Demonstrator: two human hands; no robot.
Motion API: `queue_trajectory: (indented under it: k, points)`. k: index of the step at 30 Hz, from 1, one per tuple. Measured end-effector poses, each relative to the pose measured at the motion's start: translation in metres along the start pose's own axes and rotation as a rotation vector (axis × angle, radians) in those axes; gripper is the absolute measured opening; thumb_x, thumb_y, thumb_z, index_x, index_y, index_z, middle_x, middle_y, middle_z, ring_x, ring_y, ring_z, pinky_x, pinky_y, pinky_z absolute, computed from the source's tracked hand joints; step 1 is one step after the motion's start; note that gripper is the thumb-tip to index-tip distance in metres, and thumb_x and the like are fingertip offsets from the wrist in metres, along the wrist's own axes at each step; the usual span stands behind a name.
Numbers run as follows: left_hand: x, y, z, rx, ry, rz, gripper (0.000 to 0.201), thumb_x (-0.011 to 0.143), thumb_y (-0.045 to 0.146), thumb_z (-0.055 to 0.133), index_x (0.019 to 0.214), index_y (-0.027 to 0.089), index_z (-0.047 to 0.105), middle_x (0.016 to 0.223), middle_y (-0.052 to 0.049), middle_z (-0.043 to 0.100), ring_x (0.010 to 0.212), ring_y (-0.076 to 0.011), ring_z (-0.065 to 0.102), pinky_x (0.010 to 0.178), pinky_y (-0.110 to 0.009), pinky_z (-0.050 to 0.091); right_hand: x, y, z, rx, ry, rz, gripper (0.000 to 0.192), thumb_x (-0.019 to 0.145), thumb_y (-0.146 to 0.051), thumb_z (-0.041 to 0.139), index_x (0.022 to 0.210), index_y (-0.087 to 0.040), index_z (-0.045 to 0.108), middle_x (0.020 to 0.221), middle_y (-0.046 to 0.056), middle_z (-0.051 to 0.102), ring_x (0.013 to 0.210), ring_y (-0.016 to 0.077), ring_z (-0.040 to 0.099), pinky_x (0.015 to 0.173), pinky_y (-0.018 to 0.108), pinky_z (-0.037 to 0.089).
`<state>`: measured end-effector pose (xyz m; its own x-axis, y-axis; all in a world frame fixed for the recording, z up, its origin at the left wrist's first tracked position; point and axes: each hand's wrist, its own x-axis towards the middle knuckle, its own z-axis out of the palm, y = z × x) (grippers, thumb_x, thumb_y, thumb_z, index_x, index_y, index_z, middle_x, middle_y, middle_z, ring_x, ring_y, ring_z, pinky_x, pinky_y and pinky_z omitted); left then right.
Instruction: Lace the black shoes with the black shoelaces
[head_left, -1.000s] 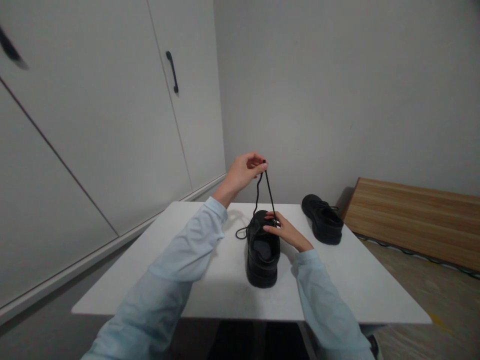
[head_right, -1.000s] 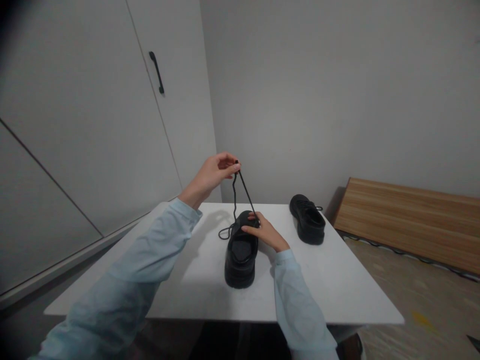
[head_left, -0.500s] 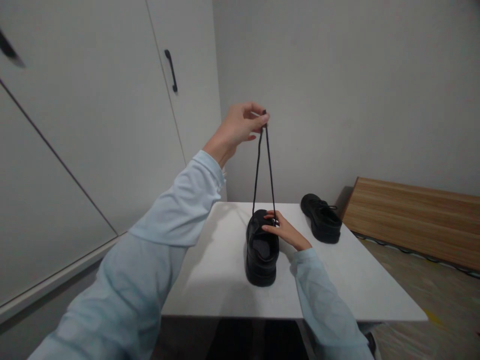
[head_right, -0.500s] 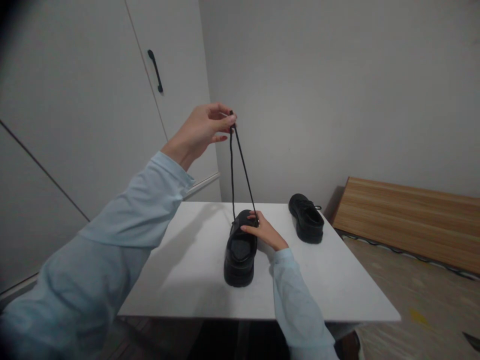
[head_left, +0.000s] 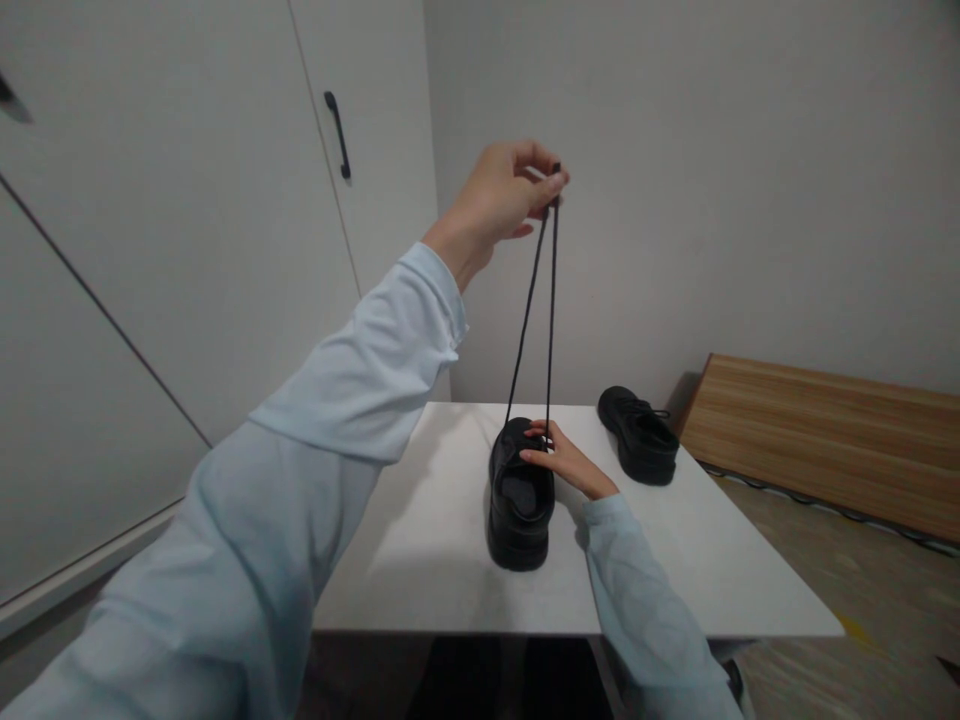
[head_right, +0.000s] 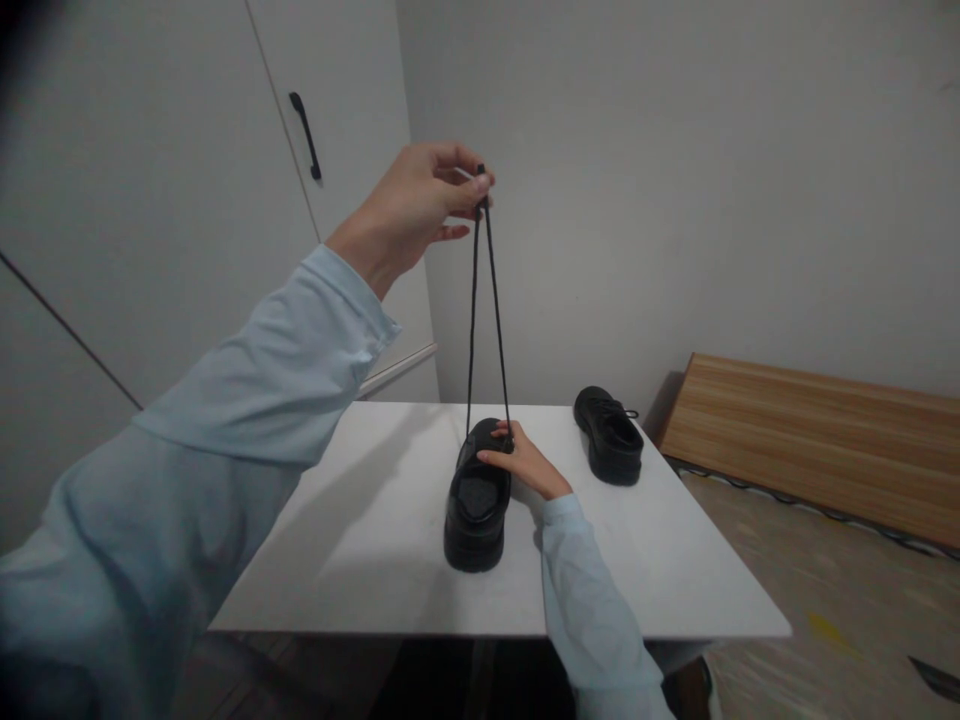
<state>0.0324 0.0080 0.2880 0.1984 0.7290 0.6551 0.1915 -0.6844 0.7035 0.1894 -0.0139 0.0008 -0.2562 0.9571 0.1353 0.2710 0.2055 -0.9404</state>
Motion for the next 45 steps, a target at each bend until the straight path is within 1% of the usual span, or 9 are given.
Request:
queue_trajectory:
  k: [5, 12, 16, 20, 26, 32, 37, 41, 45]
  points:
    - [0.009, 0.001, 0.005, 0.076, 0.057, 0.026, 0.005, 0.081, 0.022, 0.056, 0.085, 0.021, 0.059, 0.081, -0.002, 0.064, 0.085, -0.0185, 0.062, 0.074, -0.033, 0.045, 0.0, -0.002, 0.001, 0.005, 0.007, 0.025, 0.059, 0.067, -0.043, 0.07, 0.113, -0.019, 0.042, 0.12, 0.012, 0.051, 0.111, 0.024, 0.052, 0.097, 0.042, 0.04]
    - [0.013, -0.004, 0.006, 0.143, 0.072, -0.046, 0.01, 0.083, 0.022, 0.052, 0.089, 0.022, 0.059, 0.081, -0.002, 0.065, 0.086, -0.0165, 0.062, 0.074, -0.03, 0.046, 0.002, 0.006, -0.002, -0.016, -0.007, 0.0, 0.059, 0.069, -0.043, 0.069, 0.115, -0.019, 0.042, 0.121, 0.012, 0.051, 0.114, 0.0237, 0.049, 0.1, 0.042, 0.037]
    - [0.011, -0.005, -0.001, 0.129, 0.062, -0.055, 0.008, 0.081, 0.02, 0.053, 0.088, 0.02, 0.058, 0.081, -0.002, 0.064, 0.085, -0.0156, 0.062, 0.075, -0.029, 0.046, 0.002, 0.007, -0.002, -0.011, -0.01, 0.001, 0.059, 0.069, -0.043, 0.069, 0.116, -0.019, 0.042, 0.121, 0.011, 0.051, 0.113, 0.0232, 0.05, 0.099, 0.041, 0.038]
    - [0.009, -0.007, -0.008, 0.106, 0.015, -0.086, 0.003, 0.08, 0.02, 0.054, 0.081, 0.018, 0.056, 0.082, -0.003, 0.064, 0.082, -0.0155, 0.063, 0.074, -0.029, 0.047, 0.002, 0.007, -0.003, -0.022, -0.004, -0.003, 0.059, 0.069, -0.044, 0.069, 0.115, -0.02, 0.043, 0.12, 0.011, 0.052, 0.113, 0.0234, 0.05, 0.1, 0.042, 0.037]
    - [0.013, -0.014, -0.017, 0.064, 0.065, -0.083, 0.001, 0.076, 0.021, 0.058, 0.077, 0.021, 0.057, 0.076, -0.005, 0.064, 0.085, -0.0214, 0.062, 0.078, -0.039, 0.044, 0.002, 0.006, -0.002, -0.009, -0.005, -0.016, 0.056, 0.069, -0.043, 0.069, 0.114, -0.02, 0.044, 0.12, 0.011, 0.053, 0.111, 0.0239, 0.052, 0.098, 0.044, 0.039]
    - [0.01, -0.027, -0.014, -0.019, 0.045, -0.119, 0.005, 0.083, 0.019, 0.051, 0.088, 0.018, 0.052, 0.078, -0.002, 0.06, 0.079, -0.0149, 0.065, 0.075, -0.031, 0.047, 0.002, 0.007, -0.002, -0.005, 0.007, -0.019, 0.055, 0.07, -0.042, 0.07, 0.114, -0.02, 0.045, 0.118, 0.011, 0.054, 0.111, 0.0235, 0.052, 0.098, 0.043, 0.04]
    - [-0.008, -0.054, -0.004, 0.001, -0.011, -0.1, 0.006, 0.084, 0.02, 0.05, 0.089, 0.017, 0.051, 0.078, -0.002, 0.06, 0.071, -0.0115, 0.064, 0.073, -0.029, 0.049, 0.003, 0.008, -0.001, 0.016, 0.017, -0.006, 0.058, 0.068, -0.042, 0.07, 0.115, -0.02, 0.044, 0.121, 0.011, 0.053, 0.111, 0.0234, 0.052, 0.099, 0.043, 0.038]
    - [-0.026, -0.092, 0.004, 0.127, -0.082, -0.042, 0.006, 0.082, 0.02, 0.053, 0.086, 0.015, 0.054, 0.079, -0.004, 0.064, 0.071, -0.0113, 0.063, 0.072, -0.025, 0.048, 0.003, 0.009, 0.0, 0.063, 0.01, -0.036, 0.055, 0.069, -0.04, 0.069, 0.114, -0.02, 0.044, 0.12, 0.011, 0.053, 0.115, 0.0224, 0.05, 0.101, 0.041, 0.036]
    - [-0.05, -0.132, 0.009, 0.252, -0.166, 0.004, 0.01, 0.08, 0.021, 0.053, 0.087, 0.015, 0.059, 0.075, -0.004, 0.069, 0.073, -0.012, 0.063, 0.072, -0.023, 0.045, 0.004, 0.01, 0.001, 0.023, 0.032, -0.093, 0.055, 0.071, -0.038, 0.068, 0.117, -0.024, 0.041, 0.117, 0.008, 0.052, 0.114, 0.0215, 0.05, 0.099, 0.04, 0.037]
